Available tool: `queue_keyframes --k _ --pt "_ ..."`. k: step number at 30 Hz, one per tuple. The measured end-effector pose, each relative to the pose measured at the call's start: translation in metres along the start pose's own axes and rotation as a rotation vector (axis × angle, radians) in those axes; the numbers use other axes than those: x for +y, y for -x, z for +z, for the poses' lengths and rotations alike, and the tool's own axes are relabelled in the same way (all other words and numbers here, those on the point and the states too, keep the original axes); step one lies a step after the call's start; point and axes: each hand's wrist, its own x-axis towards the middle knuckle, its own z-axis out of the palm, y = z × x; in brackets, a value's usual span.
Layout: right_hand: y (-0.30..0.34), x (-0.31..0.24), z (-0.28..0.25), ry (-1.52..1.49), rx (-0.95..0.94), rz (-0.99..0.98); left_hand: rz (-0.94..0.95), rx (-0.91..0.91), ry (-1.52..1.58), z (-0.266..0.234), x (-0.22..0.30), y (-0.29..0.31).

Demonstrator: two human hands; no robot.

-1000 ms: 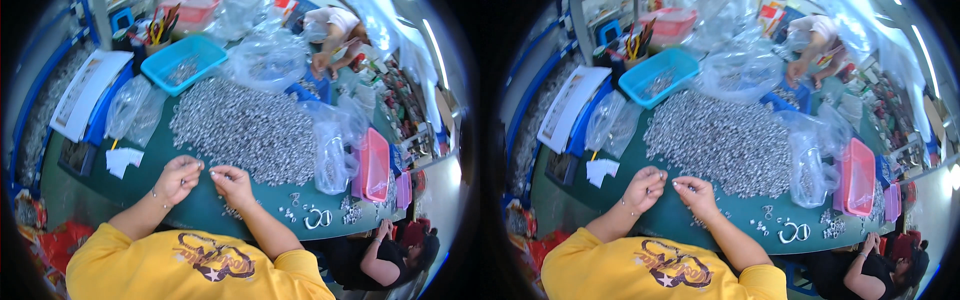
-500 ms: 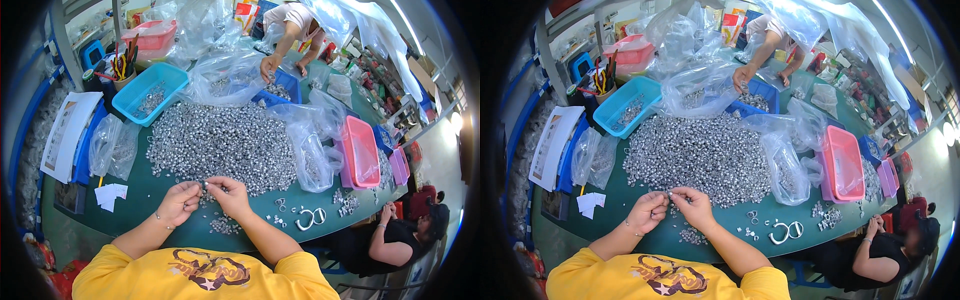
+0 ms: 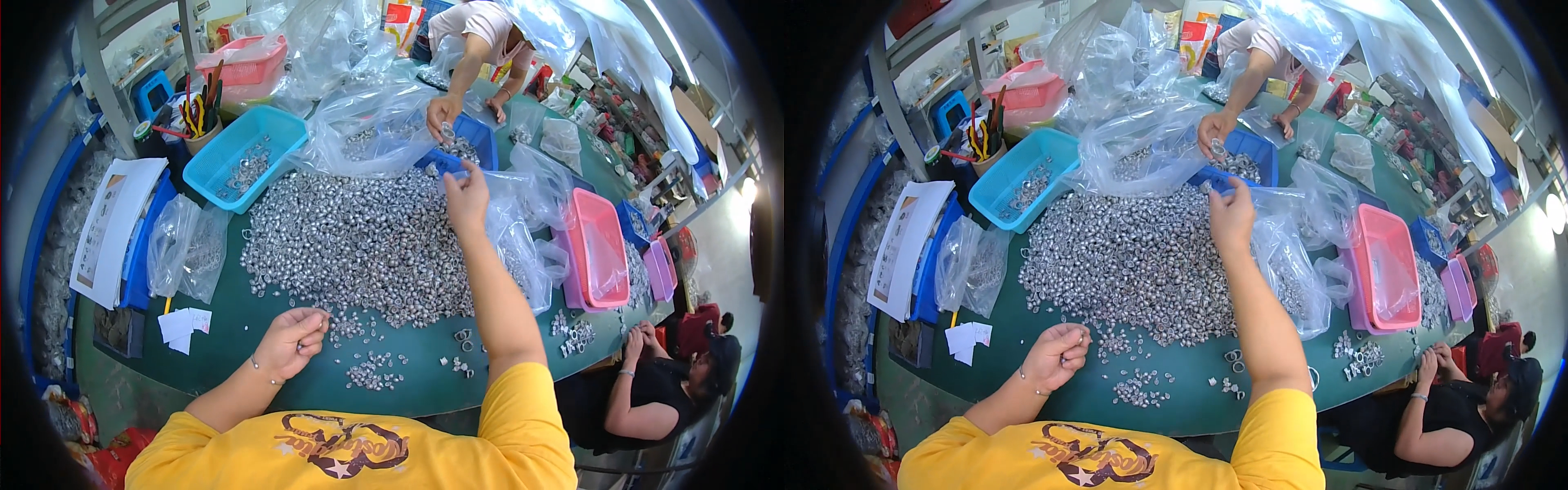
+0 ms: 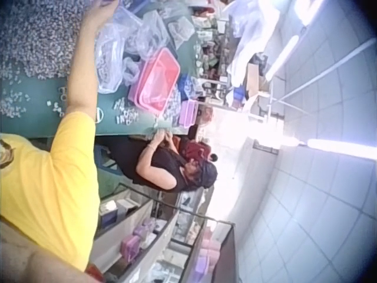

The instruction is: The person places a smartphone into a container, then sorts through a pile of metal parts and inserts small metal balls into metal caps by hand.

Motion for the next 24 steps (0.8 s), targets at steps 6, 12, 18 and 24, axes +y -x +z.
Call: queue_keyframes --k 6,12,18,24 --pt "-0.050 0.014 0.031 0.058 -0.005 0.106 -0.010 0.056 -0.001 -0.004 -0.002 0.004" --pt "-0.053 0.013 0.042 -0.075 0.062 0.060 -0.030 0.060 -0.010 -0.003 -0.003 0.002" --pt "-0.014 -0.006 0.015 -0.129 0.088 -0.126 -0.045 0.051 -0.012 -0.003 -0.005 -0.003" --pt "0.038 -0.031 -0.022 -0.191 0.034 -0.301 -0.062 0.046 -0.030 -0.001 -0.009 -0.002"
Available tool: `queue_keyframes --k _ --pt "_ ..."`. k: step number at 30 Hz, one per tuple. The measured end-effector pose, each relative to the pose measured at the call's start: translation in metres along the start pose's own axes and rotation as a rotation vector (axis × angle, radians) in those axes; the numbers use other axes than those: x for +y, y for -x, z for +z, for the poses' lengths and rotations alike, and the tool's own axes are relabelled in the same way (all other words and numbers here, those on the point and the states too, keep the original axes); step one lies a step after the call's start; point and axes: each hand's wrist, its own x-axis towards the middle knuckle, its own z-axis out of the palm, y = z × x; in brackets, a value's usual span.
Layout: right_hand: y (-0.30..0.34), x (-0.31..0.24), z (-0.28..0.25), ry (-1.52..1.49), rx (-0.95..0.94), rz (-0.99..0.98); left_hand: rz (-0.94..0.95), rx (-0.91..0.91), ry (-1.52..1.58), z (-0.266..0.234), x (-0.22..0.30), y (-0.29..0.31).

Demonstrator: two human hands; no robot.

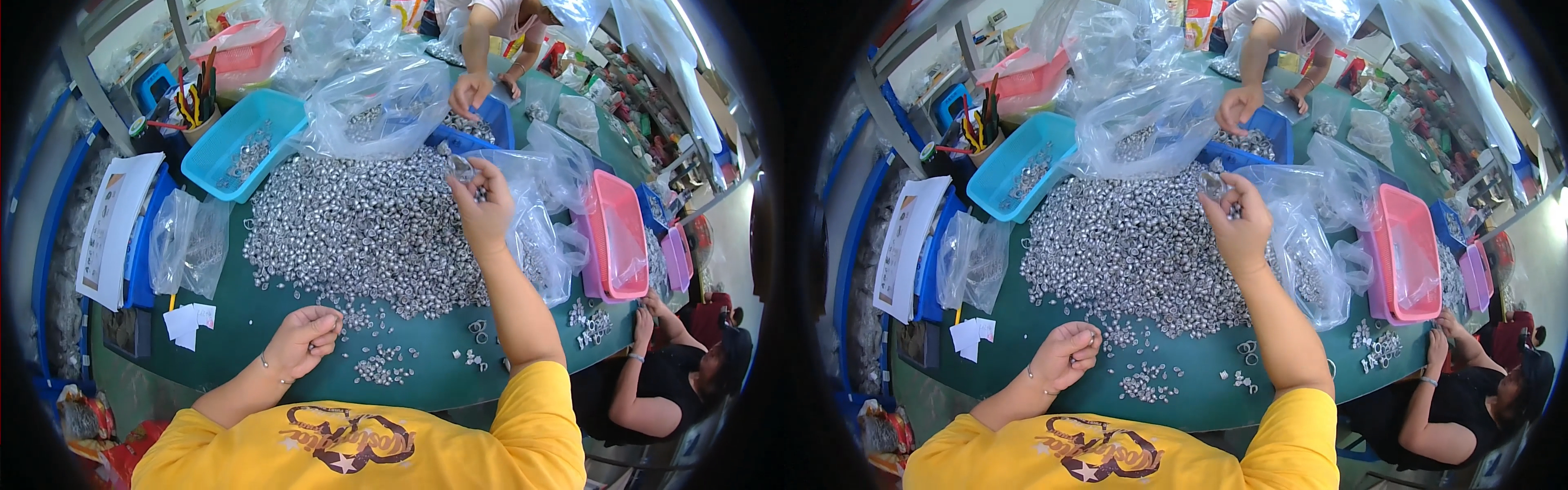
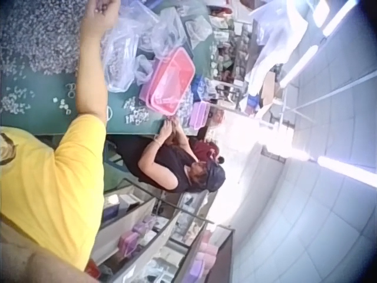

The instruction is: The person places a smartphone into a container, then sorts through a pile of metal parts and inserts small metal balls into metal caps by hand.

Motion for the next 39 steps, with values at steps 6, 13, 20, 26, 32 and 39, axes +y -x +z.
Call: queue_keyframes --k 6,13,20,26,32,39 --pt "0.038 -0.035 -0.019 -0.161 -0.179 0.110 -0.003 0.009 -0.011 0.006 0.001 -0.001" --pt "0.083 -0.064 -0.026 -0.363 -0.767 0.232 -0.019 -0.094 -0.073 0.034 0.013 -0.008" --pt "0.101 -0.070 -0.015 -0.478 -0.836 0.237 -0.017 -0.139 -0.037 0.028 0.004 -0.009" --pt "0.113 -0.068 -0.012 -0.488 -0.801 0.269 -0.051 -0.031 -0.116 0.030 0.001 -0.008" --pt "0.118 -0.069 -0.012 -0.418 -0.806 0.274 -0.030 -0.041 -0.113 0.028 0.002 -0.004" --pt "0.119 -0.068 -0.012 -0.450 -0.793 0.283 -0.059 -0.065 -0.093 0.025 0.000 -0.005"
